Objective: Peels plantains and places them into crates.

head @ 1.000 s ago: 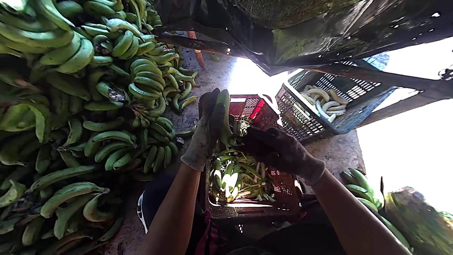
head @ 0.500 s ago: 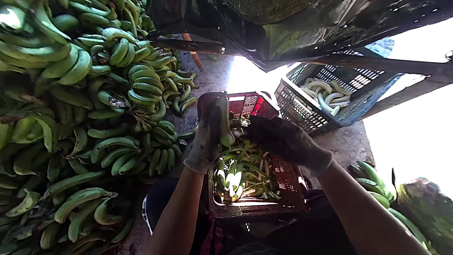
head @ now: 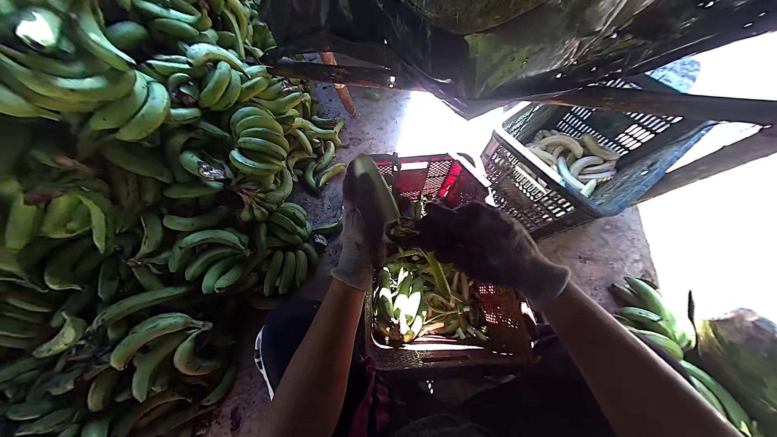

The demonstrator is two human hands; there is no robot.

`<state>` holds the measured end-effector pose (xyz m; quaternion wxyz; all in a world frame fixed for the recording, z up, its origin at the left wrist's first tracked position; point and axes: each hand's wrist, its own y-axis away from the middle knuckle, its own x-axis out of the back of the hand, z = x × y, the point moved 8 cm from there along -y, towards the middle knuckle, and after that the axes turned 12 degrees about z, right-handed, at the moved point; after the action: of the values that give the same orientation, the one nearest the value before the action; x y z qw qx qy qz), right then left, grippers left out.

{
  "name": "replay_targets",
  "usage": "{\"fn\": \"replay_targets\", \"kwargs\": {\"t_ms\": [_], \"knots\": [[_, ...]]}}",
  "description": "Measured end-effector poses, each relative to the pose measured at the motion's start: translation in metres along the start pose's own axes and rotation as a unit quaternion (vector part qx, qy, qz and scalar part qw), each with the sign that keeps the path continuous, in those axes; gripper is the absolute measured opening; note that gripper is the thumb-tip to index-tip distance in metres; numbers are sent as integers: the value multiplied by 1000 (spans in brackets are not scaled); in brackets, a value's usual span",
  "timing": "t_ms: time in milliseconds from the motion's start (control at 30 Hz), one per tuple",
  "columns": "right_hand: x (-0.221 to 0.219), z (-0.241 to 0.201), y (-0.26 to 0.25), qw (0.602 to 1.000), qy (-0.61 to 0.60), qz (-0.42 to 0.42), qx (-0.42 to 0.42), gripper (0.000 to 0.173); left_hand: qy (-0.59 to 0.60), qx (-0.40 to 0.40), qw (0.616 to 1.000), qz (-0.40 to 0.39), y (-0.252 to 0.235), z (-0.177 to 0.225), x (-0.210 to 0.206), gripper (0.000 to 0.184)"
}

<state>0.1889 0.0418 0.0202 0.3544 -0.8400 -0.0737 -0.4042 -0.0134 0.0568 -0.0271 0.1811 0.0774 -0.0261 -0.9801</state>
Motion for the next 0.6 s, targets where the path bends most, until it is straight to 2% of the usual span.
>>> {"fn": "replay_targets", "kwargs": {"t_ms": [67, 133, 200, 233, 300, 333, 367, 400, 467, 533, 600], "knots": [[-4, -7, -1, 1000, -1, -2, 18, 57, 18, -20, 999, 22, 3, 11, -3, 51], [0, 6, -9, 1000, 0, 7, 4, 52, 4, -30, 1000, -5, 14, 17, -11, 46], [8, 27, -20, 999, -3, 23, -37, 44, -15, -21, 993, -111, 28, 13, -22, 36], [12, 36, -26, 997, -10, 23, -66, 46, -46, -7, 984, -174, 34, 9, -27, 39], [18, 51, -30, 993, -19, 28, -114, 49, -83, 33, 970, -226, 38, 4, -38, 46], [18, 51, -28, 992, -21, 36, -120, 49, -67, 44, 973, -217, 35, 2, -38, 46], [17, 44, -27, 993, -17, 41, -108, 48, -37, 46, 982, -177, 28, -2, -34, 42], [13, 33, -22, 996, -9, 37, -86, 50, -4, 38, 993, -115, 19, -5, -26, 37], [-1, 5, -10, 999, 9, 29, -18, 54, 48, 10, 999, -22, 1, -11, -7, 39], [-12, -11, -5, 1000, 9, 22, 11, 56, 102, 0, 995, 21, -8, -11, 0, 45], [-13, -9, -7, 1000, 14, 23, -8, 57, 138, -35, 990, 14, -5, -1, -5, 44]]}}
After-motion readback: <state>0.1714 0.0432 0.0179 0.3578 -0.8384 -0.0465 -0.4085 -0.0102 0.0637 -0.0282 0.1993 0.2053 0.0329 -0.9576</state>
